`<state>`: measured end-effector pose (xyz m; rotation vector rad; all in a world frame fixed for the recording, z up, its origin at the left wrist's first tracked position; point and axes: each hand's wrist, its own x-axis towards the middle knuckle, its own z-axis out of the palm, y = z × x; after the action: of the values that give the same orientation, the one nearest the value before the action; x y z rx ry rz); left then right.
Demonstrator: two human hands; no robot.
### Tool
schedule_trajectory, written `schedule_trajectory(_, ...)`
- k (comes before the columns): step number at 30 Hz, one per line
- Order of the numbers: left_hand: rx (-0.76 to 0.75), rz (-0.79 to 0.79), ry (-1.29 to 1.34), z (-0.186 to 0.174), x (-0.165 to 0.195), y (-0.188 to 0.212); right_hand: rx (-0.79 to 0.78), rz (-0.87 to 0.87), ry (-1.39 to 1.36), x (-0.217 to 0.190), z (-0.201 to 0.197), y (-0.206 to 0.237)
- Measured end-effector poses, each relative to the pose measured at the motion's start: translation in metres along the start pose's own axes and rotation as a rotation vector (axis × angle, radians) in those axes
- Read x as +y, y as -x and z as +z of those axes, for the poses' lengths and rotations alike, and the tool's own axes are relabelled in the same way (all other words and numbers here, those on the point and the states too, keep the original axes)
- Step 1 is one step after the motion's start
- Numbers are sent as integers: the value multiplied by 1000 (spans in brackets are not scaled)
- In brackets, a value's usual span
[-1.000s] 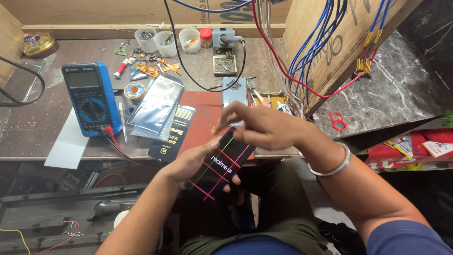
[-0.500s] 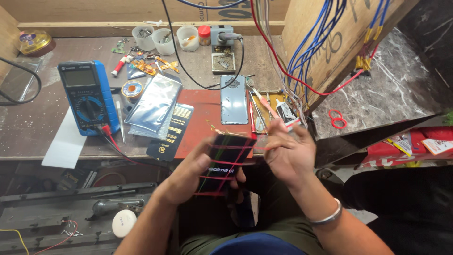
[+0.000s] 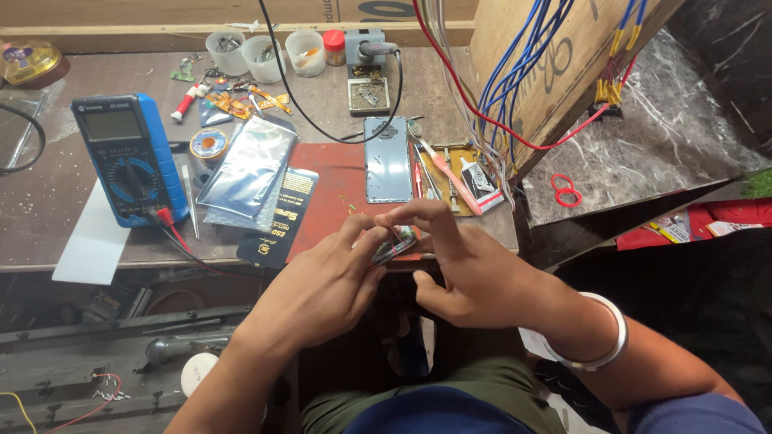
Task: The person secures a smartphone with multiple rubber bands, then applies adhesive along the device's seam and presses the edges to bond the casing. The person repeatedly adjusts the rubber bands and inspects the phone while working at a cluttered electronics repair bench.
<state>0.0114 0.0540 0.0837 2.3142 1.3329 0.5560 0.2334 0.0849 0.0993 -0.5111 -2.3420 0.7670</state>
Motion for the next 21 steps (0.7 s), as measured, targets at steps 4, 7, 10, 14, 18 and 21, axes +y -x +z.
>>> schedule_trajectory(4,55,16,26,4,-1,2,-201,461,402,-14,-3,-6)
schedule_trajectory(7,82,83,84,6,-3,3,-11,240,398,-14,-8,-3)
schedule_trajectory(10,6,26,191,7,-3,3,49,433,378,1,-14,-3)
schedule_trajectory(14,-121,-62,387,8,-5,4,249,298,-156,34,-9,-2)
schedule_trajectory(18,-238,-74,552,11,-7,1,162,51,-497,55,16,5)
schedule_trajectory(21,-278,-80,665,16,-6,0,268,107,-416,60,33,13)
